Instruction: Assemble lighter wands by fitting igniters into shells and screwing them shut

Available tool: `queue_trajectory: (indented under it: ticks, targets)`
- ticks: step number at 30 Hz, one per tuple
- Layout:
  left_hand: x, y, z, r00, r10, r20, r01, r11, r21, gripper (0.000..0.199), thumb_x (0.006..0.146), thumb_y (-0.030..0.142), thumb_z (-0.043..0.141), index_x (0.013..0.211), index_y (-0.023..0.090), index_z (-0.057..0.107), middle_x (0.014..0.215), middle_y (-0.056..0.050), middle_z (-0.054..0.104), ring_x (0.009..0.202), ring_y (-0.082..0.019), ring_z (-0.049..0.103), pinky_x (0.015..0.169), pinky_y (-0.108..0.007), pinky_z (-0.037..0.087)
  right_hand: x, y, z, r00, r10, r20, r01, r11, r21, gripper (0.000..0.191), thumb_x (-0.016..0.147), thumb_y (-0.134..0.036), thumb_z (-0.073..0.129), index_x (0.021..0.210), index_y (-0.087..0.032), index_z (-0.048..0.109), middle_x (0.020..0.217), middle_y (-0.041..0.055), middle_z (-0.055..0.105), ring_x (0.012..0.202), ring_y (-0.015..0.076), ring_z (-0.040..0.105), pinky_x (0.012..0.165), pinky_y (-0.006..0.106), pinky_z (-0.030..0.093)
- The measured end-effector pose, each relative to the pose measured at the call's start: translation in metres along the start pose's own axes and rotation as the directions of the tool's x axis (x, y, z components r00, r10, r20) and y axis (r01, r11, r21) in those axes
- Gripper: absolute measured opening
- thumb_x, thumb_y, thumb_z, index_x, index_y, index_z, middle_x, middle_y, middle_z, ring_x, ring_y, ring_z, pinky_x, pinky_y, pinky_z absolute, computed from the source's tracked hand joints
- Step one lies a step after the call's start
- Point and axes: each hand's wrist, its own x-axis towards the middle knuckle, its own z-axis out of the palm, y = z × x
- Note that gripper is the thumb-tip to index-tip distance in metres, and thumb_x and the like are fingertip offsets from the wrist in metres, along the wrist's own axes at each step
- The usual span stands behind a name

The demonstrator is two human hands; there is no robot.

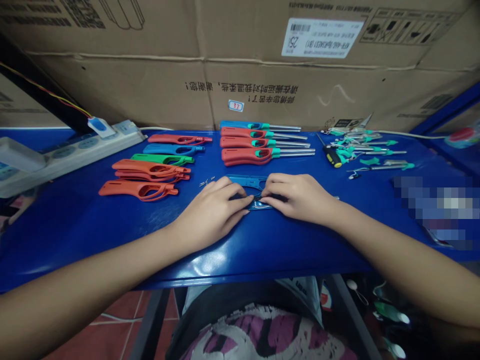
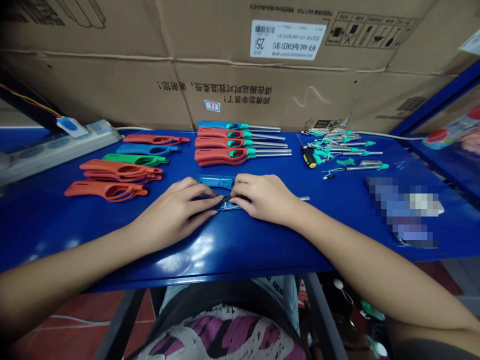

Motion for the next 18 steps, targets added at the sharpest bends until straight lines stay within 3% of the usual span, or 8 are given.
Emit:
queue_trajectory:
  ticks: [8, 12, 18]
  targets:
    - [0.001, -0.006, 0.007, 0.996, -0.022, -0.086, 0.007, 0.985, -0.17, 0.036, 0.096, 0.026, 0.066, 0.13, 0.014, 0.067, 0.1, -0.009, 0.069, 0.095, -0.024, 0.057, 0.087, -0.039, 0.05, 0.0, 0.003, 0.004, 0.996, -0.087, -0.014, 0.085, 0.994, -0.068, 0.023, 0.102, -0.028, 0.054, 0.091, -0.017, 0.071, 0.092, 0.0032, 0.071, 0.074, 0.0139, 0.065, 0.059, 0.028, 0.035]
    - [0.001, -0.002, 0.003, 1.0, -0.002, -0.014, 0.001, 0.998, -0.067, 0.032, 0.1, 0.027, 0.059, 0.129, 0.018, 0.069, 0.104, -0.009, 0.066, 0.098, -0.025, 0.057, 0.086, -0.04, 0.049, 0.0, -0.001, -0.001, 0.999, -0.045, -0.004, 0.045, 0.997, -0.068, 0.024, 0.102, -0.029, 0.054, 0.093, -0.019, 0.074, 0.098, 0.0035, 0.072, 0.073, 0.0141, 0.064, 0.06, 0.028, 0.036]
    - [0.0, 0.005, -0.002, 0.999, -0.01, 0.044, 0.006, 0.996, 0.086, 0.032, 0.103, 0.029, 0.053, 0.129, 0.019, 0.069, 0.108, -0.011, 0.067, 0.101, -0.028, 0.059, 0.082, -0.043, 0.051, -0.002, -0.004, -0.021, 0.989, 0.019, 0.149, -0.049, 0.978, 0.203, 0.013, 0.094, -0.027, 0.064, 0.098, -0.017, 0.071, 0.097, 0.0056, 0.067, 0.077, 0.0145, 0.061, 0.066, 0.026, 0.043]
